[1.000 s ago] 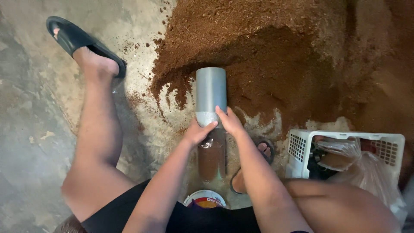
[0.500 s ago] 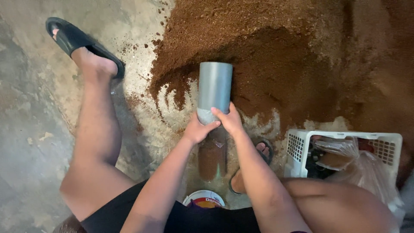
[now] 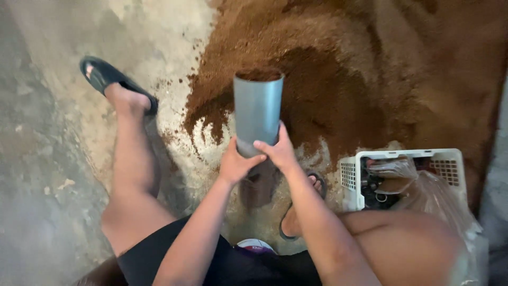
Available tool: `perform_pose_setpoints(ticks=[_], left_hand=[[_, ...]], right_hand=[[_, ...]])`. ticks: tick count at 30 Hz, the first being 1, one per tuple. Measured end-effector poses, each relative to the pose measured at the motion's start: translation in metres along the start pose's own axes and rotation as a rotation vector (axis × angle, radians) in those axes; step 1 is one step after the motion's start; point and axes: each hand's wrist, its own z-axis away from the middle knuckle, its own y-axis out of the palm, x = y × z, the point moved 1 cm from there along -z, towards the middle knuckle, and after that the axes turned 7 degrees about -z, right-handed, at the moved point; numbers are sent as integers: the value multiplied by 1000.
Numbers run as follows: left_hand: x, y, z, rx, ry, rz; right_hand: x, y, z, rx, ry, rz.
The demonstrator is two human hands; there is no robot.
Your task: Scooping substrate material from a pile using a PVC pipe and filling individual plastic bags.
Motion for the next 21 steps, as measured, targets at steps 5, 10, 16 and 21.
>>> perform_pose_setpoints(ticks=[5, 10, 16, 21], left_hand=[[-3, -16, 50, -122, 63, 11], [11, -16, 71, -183, 108, 37], [16, -21, 98, -232, 145, 18], [2, -36, 121, -410, 449, 43]], right_hand=[[0, 0, 25, 105, -169, -233], [45, 18, 65, 74, -25, -514], [-10, 2, 43, -83, 70, -625], [14, -4, 56, -54, -218, -279]])
